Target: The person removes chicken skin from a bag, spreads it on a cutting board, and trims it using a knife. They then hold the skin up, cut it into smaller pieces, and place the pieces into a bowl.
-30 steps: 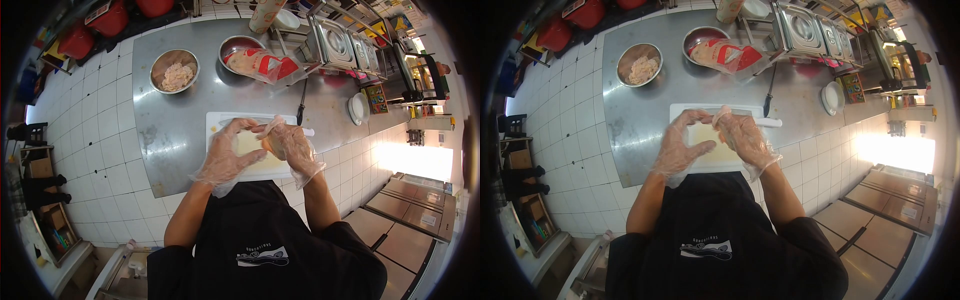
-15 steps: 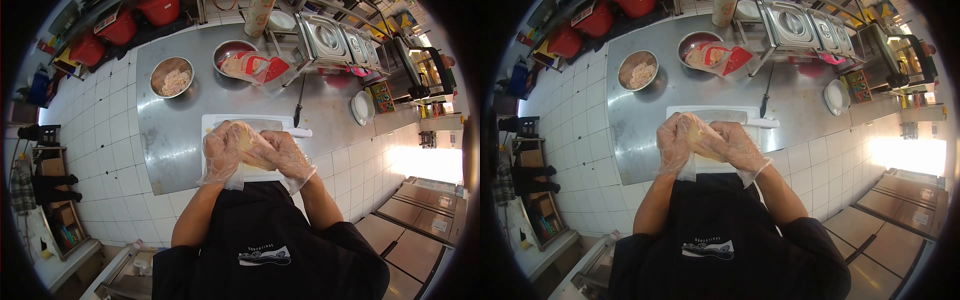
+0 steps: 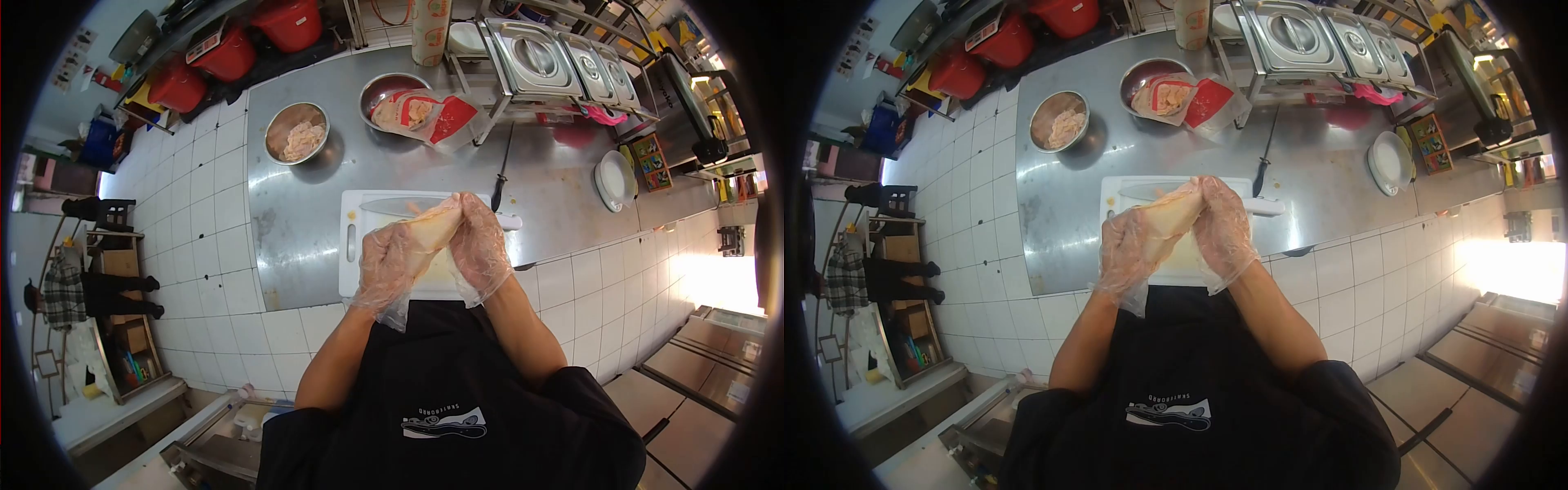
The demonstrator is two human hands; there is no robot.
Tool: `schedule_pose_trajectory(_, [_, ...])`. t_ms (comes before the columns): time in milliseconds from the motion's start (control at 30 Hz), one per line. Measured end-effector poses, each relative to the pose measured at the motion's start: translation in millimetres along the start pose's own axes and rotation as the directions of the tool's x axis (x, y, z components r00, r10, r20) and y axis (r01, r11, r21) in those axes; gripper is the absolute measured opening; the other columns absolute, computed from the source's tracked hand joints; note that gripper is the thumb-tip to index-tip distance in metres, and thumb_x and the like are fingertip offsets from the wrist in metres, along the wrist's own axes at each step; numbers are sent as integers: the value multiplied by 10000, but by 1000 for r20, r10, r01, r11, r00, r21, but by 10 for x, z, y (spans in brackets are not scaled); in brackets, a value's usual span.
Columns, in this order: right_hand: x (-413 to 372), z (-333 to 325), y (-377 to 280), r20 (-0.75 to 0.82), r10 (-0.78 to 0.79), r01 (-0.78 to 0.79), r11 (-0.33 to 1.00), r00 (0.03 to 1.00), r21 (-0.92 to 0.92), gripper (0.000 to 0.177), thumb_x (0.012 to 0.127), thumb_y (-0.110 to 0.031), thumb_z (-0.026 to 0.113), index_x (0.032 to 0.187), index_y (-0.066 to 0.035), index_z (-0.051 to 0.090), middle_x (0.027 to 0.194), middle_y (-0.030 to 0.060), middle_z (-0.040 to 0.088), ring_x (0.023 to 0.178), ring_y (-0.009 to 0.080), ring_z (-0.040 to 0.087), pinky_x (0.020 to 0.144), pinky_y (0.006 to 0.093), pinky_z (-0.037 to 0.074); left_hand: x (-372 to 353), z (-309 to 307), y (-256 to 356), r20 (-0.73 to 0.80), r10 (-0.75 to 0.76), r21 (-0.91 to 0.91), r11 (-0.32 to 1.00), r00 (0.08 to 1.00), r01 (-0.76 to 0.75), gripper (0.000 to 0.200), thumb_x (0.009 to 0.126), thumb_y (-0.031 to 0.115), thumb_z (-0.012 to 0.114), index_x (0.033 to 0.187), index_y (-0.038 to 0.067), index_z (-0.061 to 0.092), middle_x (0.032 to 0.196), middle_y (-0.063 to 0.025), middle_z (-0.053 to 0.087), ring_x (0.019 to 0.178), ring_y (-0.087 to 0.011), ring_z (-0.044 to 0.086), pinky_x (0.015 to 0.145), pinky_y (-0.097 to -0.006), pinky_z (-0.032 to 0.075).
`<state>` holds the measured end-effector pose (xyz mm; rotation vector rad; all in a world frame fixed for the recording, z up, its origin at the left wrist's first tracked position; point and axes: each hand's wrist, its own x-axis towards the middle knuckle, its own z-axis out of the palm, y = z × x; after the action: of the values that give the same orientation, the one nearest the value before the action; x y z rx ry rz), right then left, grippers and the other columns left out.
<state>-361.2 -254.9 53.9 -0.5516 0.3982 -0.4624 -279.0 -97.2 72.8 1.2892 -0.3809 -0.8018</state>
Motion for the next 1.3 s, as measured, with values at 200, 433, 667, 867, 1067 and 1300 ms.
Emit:
schedule_pose_trajectory(200, [-32, -3, -185, -190, 76, -117, 970, 979, -214, 297, 1096, -352, 592, 1141, -62, 641, 1058, 57, 669, 889, 140, 648, 795, 340, 586, 54, -151, -333, -10, -95, 230, 968, 995, 95, 278, 1086, 240, 612, 1074, -19, 713, 899, -23, 673, 817, -72, 589, 729, -237, 478])
schedule_pose_trajectory(433, [-154, -104, -275, -72, 292, -289, 823, 954, -490, 498, 1045, -560, 601, 1009, -71, 691, 838, 24, 668, 629, 106, 613, 440, 249, 443, 99, 26, -209, 79, 155, 195, 966, 985, -167, 354, 957, 165, 800, 1247, 56, 629, 1193, -22, 653, 1028, -82, 591, 899, -259, 511])
schedule_pose_trajectory(667, [-309, 105, -365, 124, 288, -165, 795, 950, -584, 459, 960, -514, 751, 931, -63, 671, 763, 15, 643, 579, 70, 577, 436, 226, 409, 45, 158, -80, 109, -28, -78, 996, 994, 37, 375, 866, 143, 896, 1125, 58, 640, 1043, -20, 680, 893, -93, 624, 810, -262, 541])
schedule_pose_trajectory(867, [-334, 50, -451, 167, 358, -220, 816, 919, -535, 450, 920, -470, 820, 945, -47, 669, 770, 29, 646, 613, 74, 596, 469, 213, 421, -34, 42, 35, 40, -10, 34, 999, 999, 9, 220, 989, 211, 768, 889, 35, 680, 812, -12, 663, 705, -88, 604, 677, -227, 514])
schedule_pose_trajectory(1067, [-546, 360, -433, 71, 311, -257, 877, 948, -405, 529, 951, -502, 773, 1066, 6, 679, 840, 94, 698, 661, 139, 671, 528, 248, 508, -93, 112, 172, -2, 126, 44, 991, 992, -126, 380, 1052, 388, 675, 1140, 18, 677, 934, -53, 670, 828, -140, 629, 732, -264, 520])
schedule_pose_trajectory(1300, [-770, 628, -513, 180, 276, -250, 956, 944, -151, 532, 981, -467, 737, 1114, 40, 647, 963, 173, 705, 744, 238, 718, 597, 327, 593, -366, -55, 513, 213, 461, 374, 776, 861, -508, 579, 1069, 350, 645, 1520, 21, 493, 1193, -136, 661, 1079, -245, 650, 906, -342, 548])
